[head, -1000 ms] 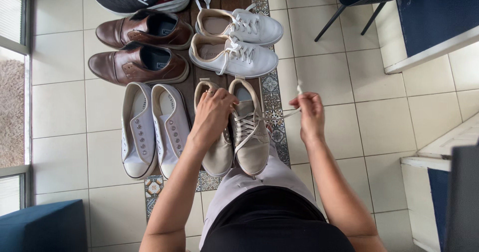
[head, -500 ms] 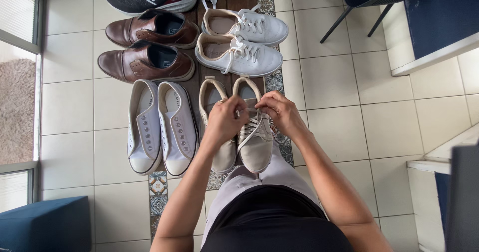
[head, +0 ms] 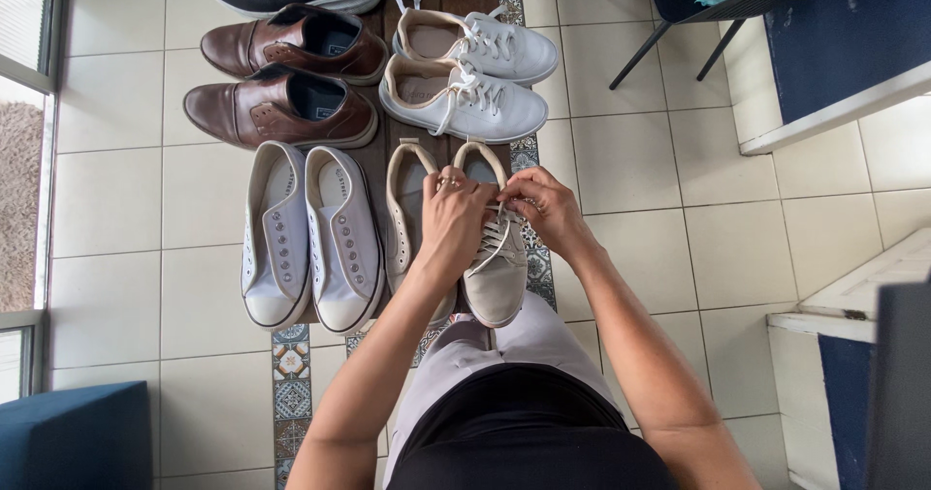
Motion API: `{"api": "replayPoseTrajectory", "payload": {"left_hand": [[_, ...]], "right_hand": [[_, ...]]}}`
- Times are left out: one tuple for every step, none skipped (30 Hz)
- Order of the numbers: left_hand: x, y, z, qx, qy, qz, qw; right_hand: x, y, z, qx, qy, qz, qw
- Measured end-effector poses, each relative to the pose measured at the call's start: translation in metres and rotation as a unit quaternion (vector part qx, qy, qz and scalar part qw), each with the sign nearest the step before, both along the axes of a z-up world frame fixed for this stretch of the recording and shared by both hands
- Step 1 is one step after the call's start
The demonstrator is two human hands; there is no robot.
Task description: The person removes existing laces from a pair of beige sneakers and then threads new white laces through the eyelets, pulling them tight and tying them. The task is performed on a tiled floor with several other pairs of shoes nearby.
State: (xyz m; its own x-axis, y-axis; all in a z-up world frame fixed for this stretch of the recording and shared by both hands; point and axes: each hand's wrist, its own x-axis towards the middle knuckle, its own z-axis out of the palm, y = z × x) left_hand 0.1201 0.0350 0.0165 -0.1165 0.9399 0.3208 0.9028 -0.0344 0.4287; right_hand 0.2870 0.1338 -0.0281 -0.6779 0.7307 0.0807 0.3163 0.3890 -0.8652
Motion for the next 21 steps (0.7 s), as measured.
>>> {"api": "replayPoseTrajectory", "payload": {"left_hand": [[0.000, 0.005, -0.003, -0.037, 0.003, 0.001, 0.999], [-0.001, 0.008, -0.004, -0.074, 0.008, 0.001, 0.997], [-0.004, 0.008, -0.005, -0.038, -0.017, 0.012, 0.999], [-0.009, 0.004, -0.004, -0.003, -0.041, 0.023, 0.999], [-0.016, 0.000, -0.002, 0.033, -0.066, 0.034, 0.997], [-0.029, -0.010, 0.002, 0.042, -0.062, 0.075, 0.994], [-0.047, -0.024, 0.010, 0.052, -0.057, 0.116, 0.990], [-0.061, -0.038, 0.017, 0.045, -0.032, 0.159, 0.986], [-0.072, -0.050, 0.024, 0.039, -0.007, 0.202, 0.979], [-0.083, -0.062, 0.032, -0.017, 0.003, 0.257, 0.966], [-0.088, -0.069, 0.037, -0.073, 0.012, 0.310, 0.948], [-0.085, -0.070, 0.039, -0.087, 0.033, 0.313, 0.945], [-0.080, -0.070, 0.041, -0.102, 0.055, 0.315, 0.942], [-0.072, -0.068, 0.042, -0.118, 0.075, 0.318, 0.938], [-0.061, -0.062, 0.041, -0.089, 0.078, 0.295, 0.948], [-0.049, -0.053, 0.038, -0.060, 0.082, 0.272, 0.957], [-0.038, -0.045, 0.035, -0.046, 0.032, 0.210, 0.976], [-0.029, -0.038, 0.033, -0.032, -0.018, 0.146, 0.989], [-0.021, -0.032, 0.031, -0.028, -0.021, 0.107, 0.994], [-0.016, -0.027, 0.029, -0.022, -0.024, 0.067, 0.997], [-0.015, -0.022, 0.027, -0.033, -0.031, 0.056, 0.997]], "right_hand": [[0.001, -0.001, 0.000, 0.007, 0.000, -0.001, 1.000], [0.001, 0.000, 0.000, -0.001, 0.003, 0.002, 1.000], [0.001, 0.000, -0.001, -0.010, 0.005, 0.006, 1.000], [0.002, 0.001, -0.001, -0.018, 0.007, 0.009, 1.000], [0.003, 0.002, -0.002, -0.027, 0.018, 0.010, 0.999], [0.003, 0.003, -0.003, -0.038, 0.030, 0.012, 0.999], [0.004, 0.004, -0.004, -0.048, 0.042, 0.014, 0.998], [0.004, 0.006, -0.005, -0.030, 0.047, 0.022, 0.998], [0.004, 0.007, -0.007, -0.011, 0.052, 0.029, 0.998], [0.004, 0.008, -0.008, 0.006, 0.056, 0.039, 0.998], [0.004, 0.009, -0.010, 0.010, 0.062, 0.043, 0.997], [0.004, 0.009, -0.011, 0.014, 0.067, 0.048, 0.996], [0.003, 0.010, -0.012, 0.017, 0.073, 0.053, 0.996], [0.004, 0.011, -0.011, 0.007, 0.065, 0.054, 0.996], [0.005, 0.012, -0.011, -0.002, 0.056, 0.056, 0.997], [0.005, 0.013, -0.009, -0.012, 0.048, 0.057, 0.997], [0.005, 0.013, -0.007, -0.031, 0.046, 0.060, 0.997], [0.006, 0.012, -0.005, -0.050, 0.043, 0.062, 0.996], [0.006, 0.011, -0.001, -0.068, 0.041, 0.063, 0.995], [0.006, 0.010, 0.003, -0.015, 0.038, 0.062, 0.997], [0.005, 0.007, 0.008, 0.039, 0.035, 0.060, 0.997]]}}
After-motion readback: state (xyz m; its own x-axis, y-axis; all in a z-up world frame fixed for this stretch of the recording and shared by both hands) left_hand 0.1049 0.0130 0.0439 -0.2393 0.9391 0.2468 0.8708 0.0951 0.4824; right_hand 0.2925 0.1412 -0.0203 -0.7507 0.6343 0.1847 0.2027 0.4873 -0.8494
